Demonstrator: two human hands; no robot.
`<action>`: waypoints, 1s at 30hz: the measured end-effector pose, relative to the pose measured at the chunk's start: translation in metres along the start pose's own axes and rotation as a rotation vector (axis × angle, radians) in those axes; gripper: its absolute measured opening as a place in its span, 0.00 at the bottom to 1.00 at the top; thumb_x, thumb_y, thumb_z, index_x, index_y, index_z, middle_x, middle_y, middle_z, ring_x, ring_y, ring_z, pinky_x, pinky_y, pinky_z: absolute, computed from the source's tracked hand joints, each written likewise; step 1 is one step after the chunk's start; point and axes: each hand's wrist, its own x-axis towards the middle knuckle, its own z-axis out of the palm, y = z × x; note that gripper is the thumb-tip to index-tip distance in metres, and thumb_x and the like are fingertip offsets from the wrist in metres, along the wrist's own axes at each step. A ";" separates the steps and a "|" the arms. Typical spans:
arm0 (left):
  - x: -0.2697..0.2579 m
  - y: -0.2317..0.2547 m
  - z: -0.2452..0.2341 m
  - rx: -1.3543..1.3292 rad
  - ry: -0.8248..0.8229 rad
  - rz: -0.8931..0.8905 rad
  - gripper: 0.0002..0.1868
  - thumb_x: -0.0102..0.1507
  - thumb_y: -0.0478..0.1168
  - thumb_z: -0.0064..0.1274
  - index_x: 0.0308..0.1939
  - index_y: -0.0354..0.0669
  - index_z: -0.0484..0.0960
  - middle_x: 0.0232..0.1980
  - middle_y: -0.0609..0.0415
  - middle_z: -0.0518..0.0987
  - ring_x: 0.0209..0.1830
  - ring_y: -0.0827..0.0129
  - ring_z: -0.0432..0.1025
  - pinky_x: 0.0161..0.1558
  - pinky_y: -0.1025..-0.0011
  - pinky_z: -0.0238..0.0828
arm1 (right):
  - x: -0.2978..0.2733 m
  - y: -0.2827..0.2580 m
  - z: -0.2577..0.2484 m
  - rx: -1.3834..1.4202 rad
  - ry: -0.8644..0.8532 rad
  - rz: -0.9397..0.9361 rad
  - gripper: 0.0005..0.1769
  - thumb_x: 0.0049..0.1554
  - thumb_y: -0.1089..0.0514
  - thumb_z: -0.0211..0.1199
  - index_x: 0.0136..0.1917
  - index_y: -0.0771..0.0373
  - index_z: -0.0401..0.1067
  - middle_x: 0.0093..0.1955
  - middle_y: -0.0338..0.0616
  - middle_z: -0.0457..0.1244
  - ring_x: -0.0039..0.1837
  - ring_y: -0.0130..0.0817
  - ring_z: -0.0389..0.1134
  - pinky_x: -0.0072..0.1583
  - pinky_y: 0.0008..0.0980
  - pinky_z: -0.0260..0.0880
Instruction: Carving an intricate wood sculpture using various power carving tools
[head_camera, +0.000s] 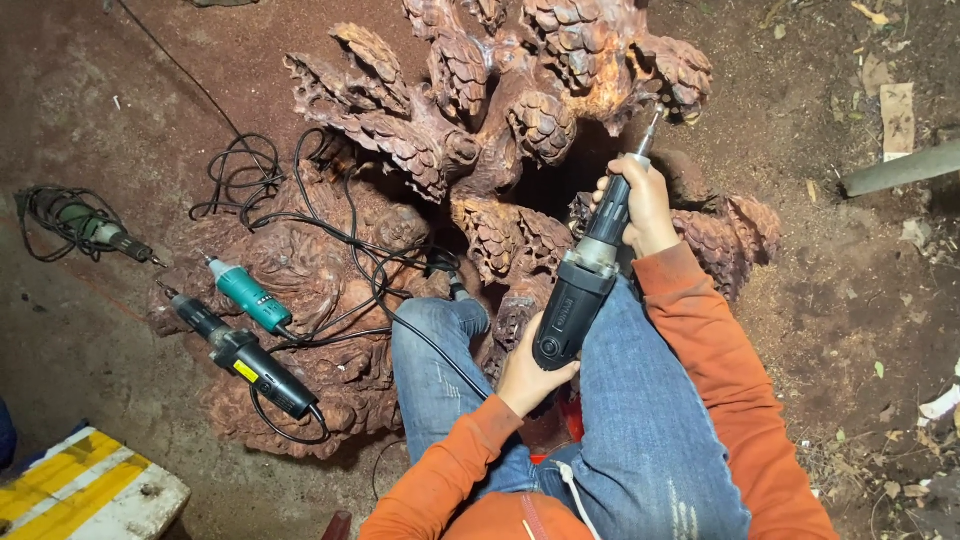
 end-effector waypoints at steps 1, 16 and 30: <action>0.001 0.001 0.000 0.003 -0.002 0.001 0.52 0.44 0.59 0.65 0.72 0.73 0.60 0.57 0.42 0.81 0.60 0.44 0.73 0.62 0.51 0.70 | 0.000 -0.001 0.001 0.003 0.002 -0.001 0.12 0.50 0.57 0.70 0.42 0.63 0.70 0.32 0.51 0.65 0.32 0.39 0.72 0.38 0.44 0.80; -0.002 0.022 -0.008 0.039 0.012 -0.020 0.51 0.45 0.60 0.63 0.72 0.74 0.58 0.57 0.45 0.81 0.60 0.46 0.74 0.62 0.51 0.70 | 0.003 -0.014 0.014 -0.026 -0.016 -0.014 0.12 0.51 0.57 0.69 0.43 0.63 0.68 0.32 0.49 0.65 0.31 0.36 0.71 0.37 0.41 0.80; -0.051 0.093 -0.069 0.233 -0.025 -0.124 0.50 0.48 0.61 0.61 0.73 0.70 0.58 0.59 0.42 0.80 0.61 0.44 0.74 0.62 0.54 0.71 | -0.013 -0.033 0.044 0.170 -0.096 0.172 0.14 0.49 0.53 0.68 0.42 0.62 0.67 0.35 0.43 0.63 0.36 0.33 0.70 0.42 0.37 0.80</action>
